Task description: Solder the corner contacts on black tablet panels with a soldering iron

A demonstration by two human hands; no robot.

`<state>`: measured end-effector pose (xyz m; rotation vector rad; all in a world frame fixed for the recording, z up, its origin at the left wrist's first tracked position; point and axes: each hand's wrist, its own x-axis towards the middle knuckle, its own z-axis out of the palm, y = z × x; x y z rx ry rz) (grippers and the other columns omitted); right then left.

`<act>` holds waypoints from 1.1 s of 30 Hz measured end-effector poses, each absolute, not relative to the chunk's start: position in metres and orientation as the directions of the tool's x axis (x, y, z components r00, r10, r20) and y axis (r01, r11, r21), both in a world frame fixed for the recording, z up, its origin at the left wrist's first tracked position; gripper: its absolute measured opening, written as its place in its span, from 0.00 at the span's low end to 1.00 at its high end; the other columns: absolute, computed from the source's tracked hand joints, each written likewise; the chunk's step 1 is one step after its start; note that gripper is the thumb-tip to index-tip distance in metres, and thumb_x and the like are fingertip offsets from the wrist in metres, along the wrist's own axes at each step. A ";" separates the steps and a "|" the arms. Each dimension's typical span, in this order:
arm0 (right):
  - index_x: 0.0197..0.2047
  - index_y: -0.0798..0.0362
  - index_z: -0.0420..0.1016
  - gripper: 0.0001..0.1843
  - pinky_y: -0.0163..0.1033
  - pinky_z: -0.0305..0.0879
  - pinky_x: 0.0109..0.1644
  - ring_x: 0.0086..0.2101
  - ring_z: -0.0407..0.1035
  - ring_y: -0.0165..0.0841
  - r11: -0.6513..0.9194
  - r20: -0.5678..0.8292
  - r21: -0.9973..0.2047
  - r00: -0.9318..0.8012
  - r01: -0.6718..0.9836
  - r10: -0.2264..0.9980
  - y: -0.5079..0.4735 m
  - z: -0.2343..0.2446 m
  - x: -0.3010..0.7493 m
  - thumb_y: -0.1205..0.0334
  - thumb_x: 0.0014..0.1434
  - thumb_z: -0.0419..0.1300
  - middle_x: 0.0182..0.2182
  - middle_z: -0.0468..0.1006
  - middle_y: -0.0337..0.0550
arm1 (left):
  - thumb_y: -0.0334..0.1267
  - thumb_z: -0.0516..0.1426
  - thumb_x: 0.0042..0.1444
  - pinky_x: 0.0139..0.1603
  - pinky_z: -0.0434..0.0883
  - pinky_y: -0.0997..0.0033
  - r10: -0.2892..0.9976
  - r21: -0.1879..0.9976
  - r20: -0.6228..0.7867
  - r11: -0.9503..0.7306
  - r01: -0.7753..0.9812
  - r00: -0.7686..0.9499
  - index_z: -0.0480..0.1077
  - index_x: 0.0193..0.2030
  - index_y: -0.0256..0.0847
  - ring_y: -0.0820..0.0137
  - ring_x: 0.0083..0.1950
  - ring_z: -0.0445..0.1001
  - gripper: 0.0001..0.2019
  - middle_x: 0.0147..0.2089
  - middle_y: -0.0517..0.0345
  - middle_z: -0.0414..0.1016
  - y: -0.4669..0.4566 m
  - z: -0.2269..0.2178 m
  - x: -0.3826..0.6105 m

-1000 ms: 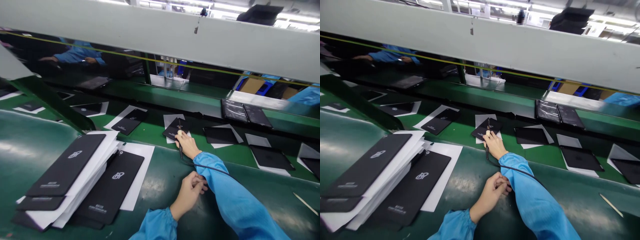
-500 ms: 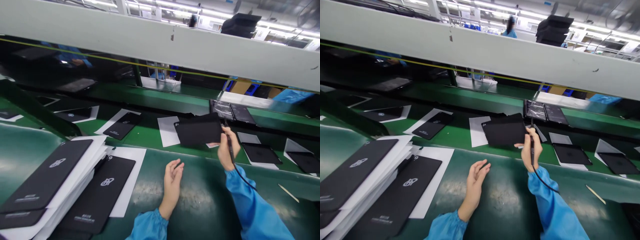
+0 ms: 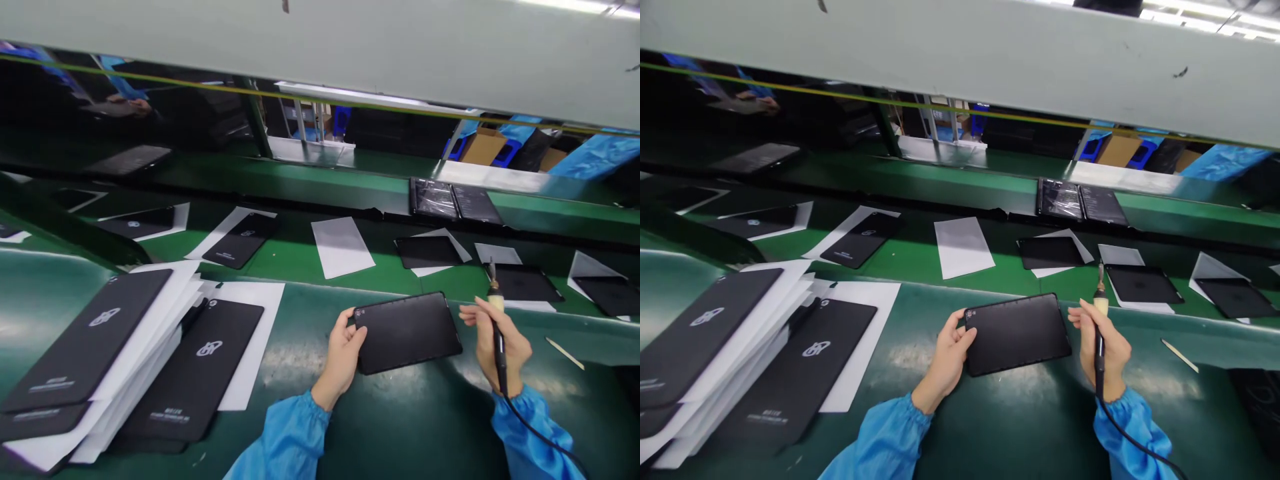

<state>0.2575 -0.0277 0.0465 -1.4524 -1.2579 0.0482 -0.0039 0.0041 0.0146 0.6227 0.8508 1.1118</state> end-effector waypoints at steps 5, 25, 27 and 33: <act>0.61 0.49 0.70 0.21 0.42 0.78 0.32 0.24 0.77 0.34 0.262 0.487 -0.767 0.266 0.586 0.832 -0.046 0.058 0.249 0.58 0.65 0.58 0.31 0.83 0.41 | 0.42 0.67 0.49 0.32 0.74 0.72 0.918 0.807 -0.287 0.385 -0.448 0.273 0.64 0.47 0.43 0.65 0.33 0.81 0.22 0.35 0.57 0.82 -0.001 0.015 0.000; 0.45 0.50 0.79 0.13 0.39 0.75 0.40 0.36 0.77 0.35 0.518 0.462 -0.745 -0.235 0.421 0.855 -0.039 0.054 0.198 0.73 0.58 0.62 0.36 0.81 0.45 | 0.37 0.64 0.52 0.31 0.70 0.75 0.934 0.840 -0.278 0.349 -0.415 0.224 0.64 0.42 0.42 0.70 0.28 0.77 0.14 0.30 0.60 0.79 -0.002 0.014 0.001; 0.46 0.50 0.79 0.13 0.39 0.75 0.40 0.37 0.77 0.35 0.516 0.457 -0.747 -0.239 0.419 0.856 -0.038 0.052 0.198 0.74 0.59 0.62 0.36 0.81 0.45 | 0.37 0.64 0.52 0.30 0.69 0.76 0.935 0.842 -0.276 0.348 -0.412 0.224 0.64 0.42 0.42 0.71 0.28 0.77 0.14 0.30 0.60 0.79 -0.002 0.014 0.000; 0.45 0.51 0.80 0.11 0.39 0.75 0.41 0.38 0.77 0.35 0.514 0.453 -0.752 -0.244 0.412 0.858 -0.035 0.051 0.199 0.72 0.60 0.61 0.37 0.81 0.47 | 0.38 0.65 0.52 0.30 0.69 0.76 0.936 0.848 -0.273 0.343 -0.405 0.222 0.64 0.41 0.41 0.72 0.27 0.76 0.15 0.30 0.60 0.79 -0.002 0.010 0.000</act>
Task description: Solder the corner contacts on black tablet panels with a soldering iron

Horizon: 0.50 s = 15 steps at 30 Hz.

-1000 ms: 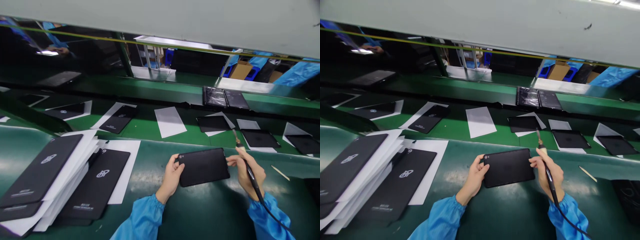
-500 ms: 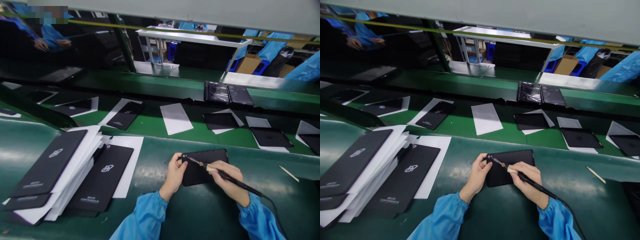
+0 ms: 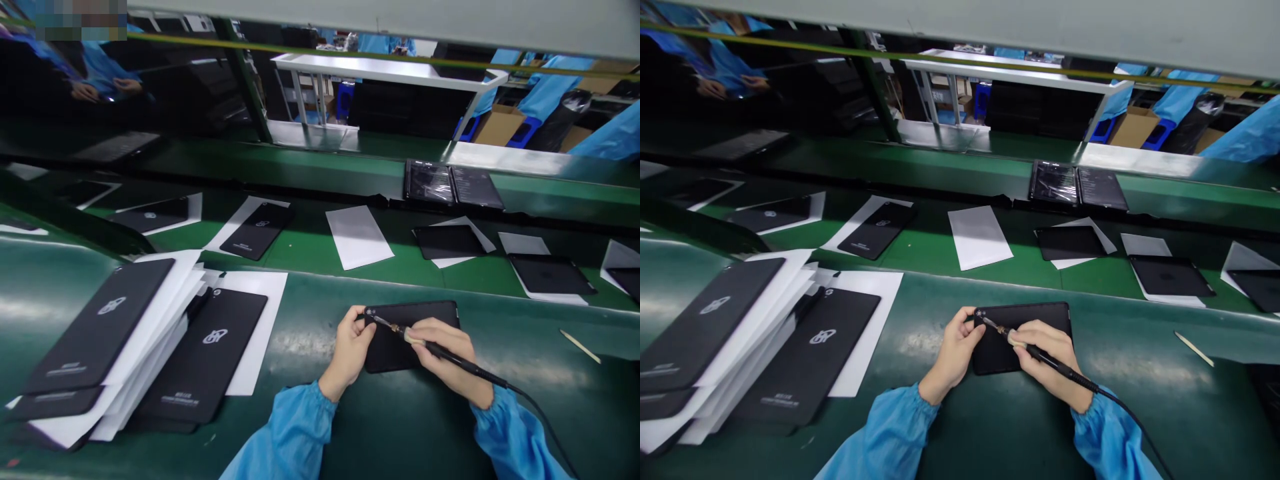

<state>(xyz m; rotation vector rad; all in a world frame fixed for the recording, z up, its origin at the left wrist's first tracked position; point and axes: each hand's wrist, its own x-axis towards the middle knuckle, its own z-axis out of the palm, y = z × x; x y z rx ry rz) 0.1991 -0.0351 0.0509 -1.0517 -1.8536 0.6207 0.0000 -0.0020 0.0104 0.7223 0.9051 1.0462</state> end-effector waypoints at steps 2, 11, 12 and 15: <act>0.45 0.51 0.80 0.11 0.39 0.75 0.42 0.38 0.77 0.35 0.514 0.450 -0.754 -0.248 0.409 0.858 -0.034 0.051 0.200 0.71 0.61 0.61 0.37 0.80 0.47 | 0.38 0.64 0.52 0.29 0.69 0.77 0.936 0.851 -0.270 0.341 -0.399 0.225 0.64 0.42 0.41 0.73 0.27 0.75 0.15 0.30 0.60 0.79 -0.002 0.008 0.000; 0.46 0.50 0.81 0.11 0.38 0.76 0.44 0.39 0.78 0.34 0.503 0.428 -0.773 -0.267 0.387 0.863 -0.027 0.055 0.202 0.69 0.61 0.62 0.39 0.81 0.46 | 0.38 0.64 0.52 0.29 0.69 0.78 0.935 0.853 -0.271 0.343 -0.394 0.228 0.64 0.42 0.41 0.74 0.26 0.74 0.15 0.29 0.61 0.78 -0.002 0.009 0.000; 0.46 0.50 0.81 0.11 0.38 0.76 0.44 0.39 0.78 0.34 0.502 0.424 -0.774 -0.271 0.386 0.864 -0.026 0.057 0.202 0.68 0.61 0.62 0.39 0.81 0.46 | 0.38 0.64 0.52 0.29 0.69 0.77 0.935 0.853 -0.273 0.344 -0.392 0.227 0.64 0.42 0.41 0.74 0.26 0.74 0.15 0.29 0.61 0.78 -0.001 0.010 0.000; 0.45 0.51 0.81 0.10 0.37 0.76 0.44 0.38 0.78 0.34 0.497 0.413 -0.778 -0.282 0.385 0.866 -0.026 0.064 0.204 0.67 0.61 0.62 0.39 0.82 0.47 | 0.38 0.65 0.50 0.28 0.69 0.78 0.934 0.853 -0.282 0.349 -0.389 0.220 0.65 0.41 0.41 0.74 0.25 0.74 0.16 0.28 0.61 0.78 -0.001 0.015 0.001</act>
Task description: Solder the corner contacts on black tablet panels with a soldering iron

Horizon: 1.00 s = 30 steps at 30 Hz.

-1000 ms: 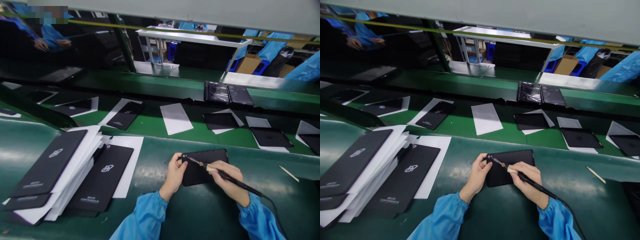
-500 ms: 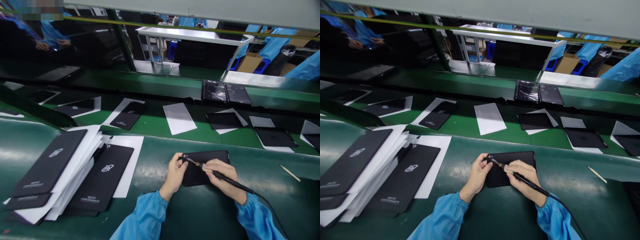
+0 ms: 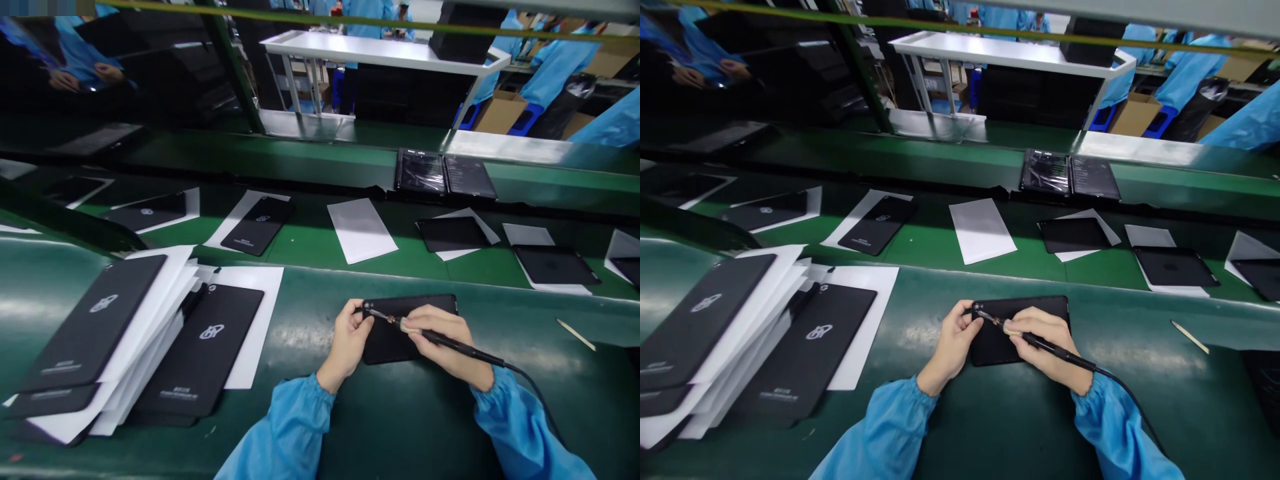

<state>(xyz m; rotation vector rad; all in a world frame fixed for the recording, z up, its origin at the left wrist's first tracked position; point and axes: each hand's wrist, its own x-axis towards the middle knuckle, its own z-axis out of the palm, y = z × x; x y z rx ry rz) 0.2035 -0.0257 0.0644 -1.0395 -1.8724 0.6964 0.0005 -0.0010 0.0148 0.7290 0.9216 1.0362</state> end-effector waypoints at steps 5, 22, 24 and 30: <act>0.44 0.50 0.81 0.10 0.37 0.76 0.43 0.38 0.78 0.34 0.490 0.415 -0.774 -0.263 0.401 0.871 -0.023 0.074 0.206 0.68 0.61 0.62 0.38 0.81 0.46 | 0.39 0.65 0.51 0.27 0.69 0.78 0.928 0.844 -0.291 0.363 -0.396 0.231 0.64 0.41 0.41 0.75 0.24 0.73 0.16 0.28 0.62 0.78 -0.001 0.014 0.000; 0.44 0.50 0.82 0.09 0.38 0.75 0.45 0.39 0.77 0.34 0.450 0.324 -0.797 -0.343 0.403 0.881 -0.006 0.079 0.208 0.65 0.62 0.62 0.39 0.81 0.46 | 0.38 0.65 0.51 0.27 0.68 0.79 0.926 0.844 -0.300 0.369 -0.389 0.228 0.64 0.41 0.41 0.76 0.24 0.72 0.15 0.28 0.62 0.78 -0.002 0.012 0.000; 0.45 0.50 0.82 0.09 0.37 0.75 0.45 0.39 0.77 0.33 0.463 0.345 -0.791 -0.334 0.399 0.877 -0.009 0.080 0.206 0.66 0.62 0.62 0.39 0.81 0.47 | 0.38 0.65 0.51 0.27 0.68 0.79 0.928 0.844 -0.299 0.367 -0.392 0.225 0.64 0.41 0.41 0.75 0.24 0.73 0.15 0.28 0.62 0.78 -0.002 0.012 0.000; 0.44 0.50 0.82 0.09 0.36 0.76 0.43 0.37 0.78 0.32 0.467 0.383 -0.786 -0.275 0.405 0.882 -0.017 0.077 0.201 0.67 0.62 0.62 0.37 0.82 0.44 | 0.38 0.65 0.51 0.29 0.70 0.77 0.929 0.840 -0.289 0.361 -0.405 0.230 0.65 0.41 0.41 0.73 0.27 0.75 0.15 0.30 0.60 0.78 -0.002 0.013 0.000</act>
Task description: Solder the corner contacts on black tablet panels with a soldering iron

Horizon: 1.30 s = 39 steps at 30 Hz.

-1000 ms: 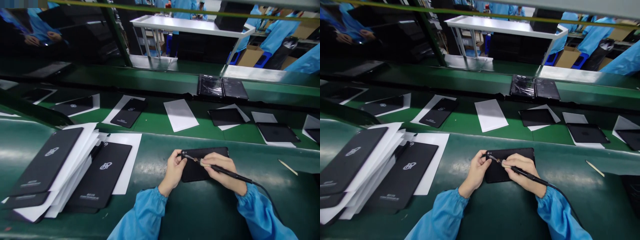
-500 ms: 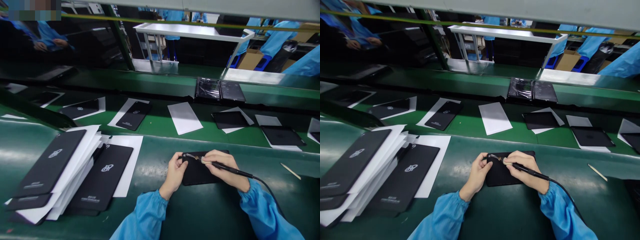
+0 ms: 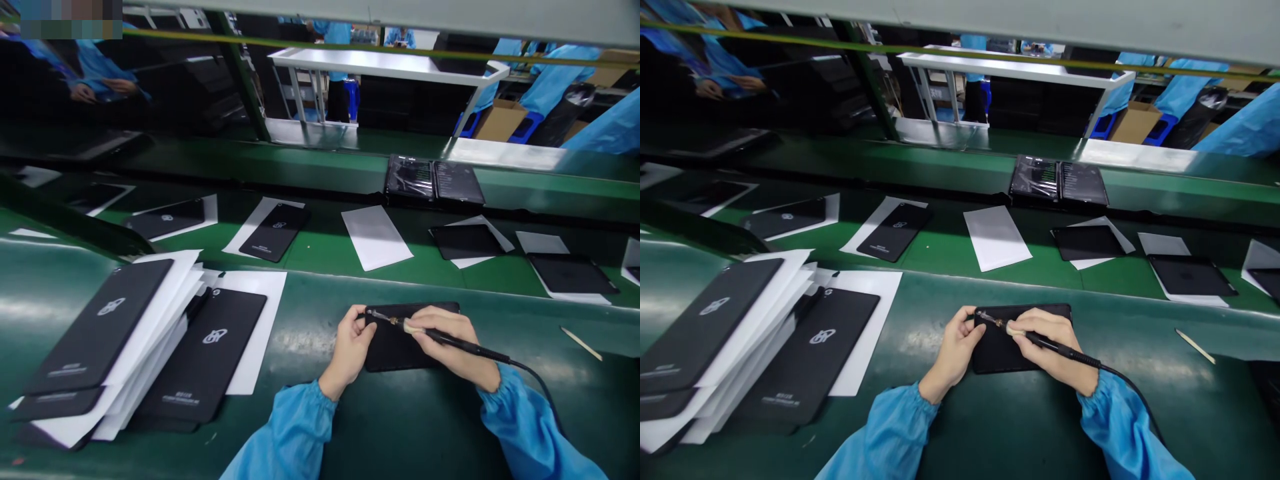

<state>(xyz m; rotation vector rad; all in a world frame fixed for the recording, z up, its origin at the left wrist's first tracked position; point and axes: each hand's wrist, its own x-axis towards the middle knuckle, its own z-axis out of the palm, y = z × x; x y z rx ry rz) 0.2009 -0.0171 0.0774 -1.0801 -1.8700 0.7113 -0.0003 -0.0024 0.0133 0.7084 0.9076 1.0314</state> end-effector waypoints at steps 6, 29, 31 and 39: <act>0.44 0.50 0.82 0.09 0.37 0.77 0.43 0.36 0.79 0.33 0.461 0.371 -0.783 -0.281 0.418 0.885 -0.014 0.071 0.200 0.66 0.62 0.62 0.37 0.83 0.45 | 0.38 0.65 0.51 0.28 0.69 0.77 0.928 0.839 -0.296 0.365 -0.403 0.225 0.65 0.40 0.41 0.73 0.26 0.74 0.15 0.29 0.61 0.78 -0.002 0.016 0.000; 0.39 0.50 0.80 0.07 0.37 0.77 0.37 0.30 0.79 0.33 0.445 0.505 -0.719 -0.038 0.534 0.862 -0.039 0.057 0.185 0.68 0.60 0.61 0.31 0.83 0.42 | 0.40 0.66 0.51 0.31 0.71 0.75 0.934 0.848 -0.284 0.350 -0.398 0.218 0.65 0.40 0.41 0.71 0.28 0.77 0.15 0.30 0.60 0.79 -0.003 0.015 0.000; 0.39 0.50 0.79 0.07 0.37 0.77 0.37 0.30 0.79 0.34 0.433 0.491 -0.727 -0.037 0.532 0.870 -0.039 0.055 0.185 0.68 0.61 0.61 0.31 0.83 0.42 | 0.40 0.66 0.51 0.31 0.72 0.74 0.935 0.851 -0.279 0.346 -0.394 0.217 0.65 0.41 0.42 0.70 0.28 0.78 0.15 0.30 0.60 0.79 -0.003 0.014 0.000; 0.43 0.50 0.77 0.11 0.38 0.78 0.40 0.33 0.80 0.35 0.498 0.579 -0.648 -0.053 0.576 0.814 -0.052 0.039 0.176 0.72 0.59 0.61 0.33 0.83 0.42 | 0.40 0.66 0.51 0.32 0.72 0.73 0.937 0.853 -0.280 0.343 -0.394 0.210 0.64 0.42 0.42 0.69 0.28 0.78 0.17 0.30 0.59 0.80 -0.003 0.015 0.000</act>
